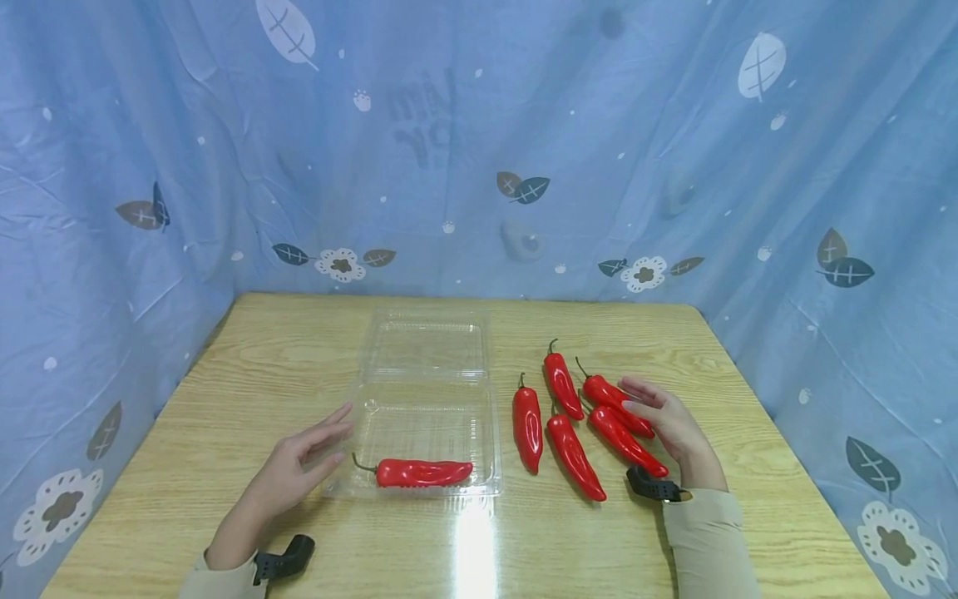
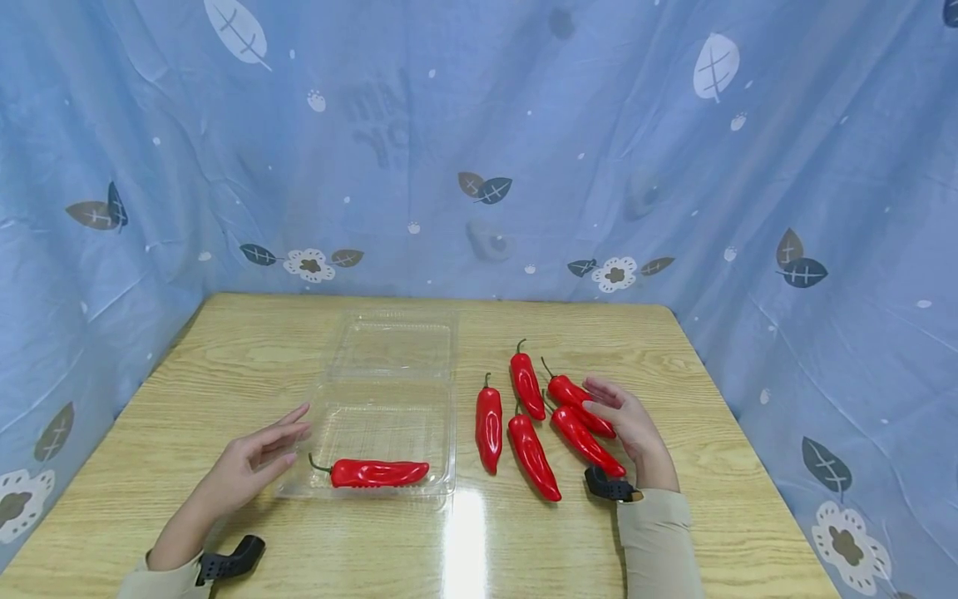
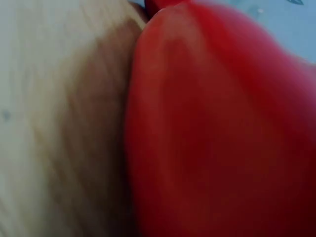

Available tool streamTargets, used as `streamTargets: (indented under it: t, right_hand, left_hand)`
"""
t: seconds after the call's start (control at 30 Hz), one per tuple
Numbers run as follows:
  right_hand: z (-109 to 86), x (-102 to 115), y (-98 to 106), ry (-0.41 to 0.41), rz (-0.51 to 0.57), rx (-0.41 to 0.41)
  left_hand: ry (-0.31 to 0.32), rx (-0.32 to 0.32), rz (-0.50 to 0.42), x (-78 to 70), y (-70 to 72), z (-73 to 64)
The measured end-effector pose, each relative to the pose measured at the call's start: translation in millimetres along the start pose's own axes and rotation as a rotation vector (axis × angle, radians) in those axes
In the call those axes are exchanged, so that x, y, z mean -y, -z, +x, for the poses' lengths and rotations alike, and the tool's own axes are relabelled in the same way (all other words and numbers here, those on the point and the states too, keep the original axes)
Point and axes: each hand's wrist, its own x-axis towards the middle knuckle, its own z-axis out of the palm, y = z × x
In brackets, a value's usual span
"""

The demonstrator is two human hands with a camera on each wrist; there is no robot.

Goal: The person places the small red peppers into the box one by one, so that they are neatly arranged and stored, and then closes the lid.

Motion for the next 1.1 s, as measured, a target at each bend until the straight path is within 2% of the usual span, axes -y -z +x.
streamTargets:
  t: [0.33,0.63,0.83,1.1]
  right_hand:
    - [5.1,-13,1,-0.02,-0.033,-0.007]
    - [3.9,-16,2,-0.041,-0.083,0.007]
    - [4.7,-20,2,-0.056,-0.075,0.01]
    - [5.1,-24,3,-0.064,-0.083,0.002]
  left_hand:
    - [0.015,-0.002,-0.009,-1.3,0.6,0.4]
    - [-0.004,-0.004,-0.013,0.4,0.4,0.4]
    - [-0.016,-0.001,-0.01,1.4,0.4,0.3]
    - [0.006,0.004,-0.014,-0.1,0.5,0.1]
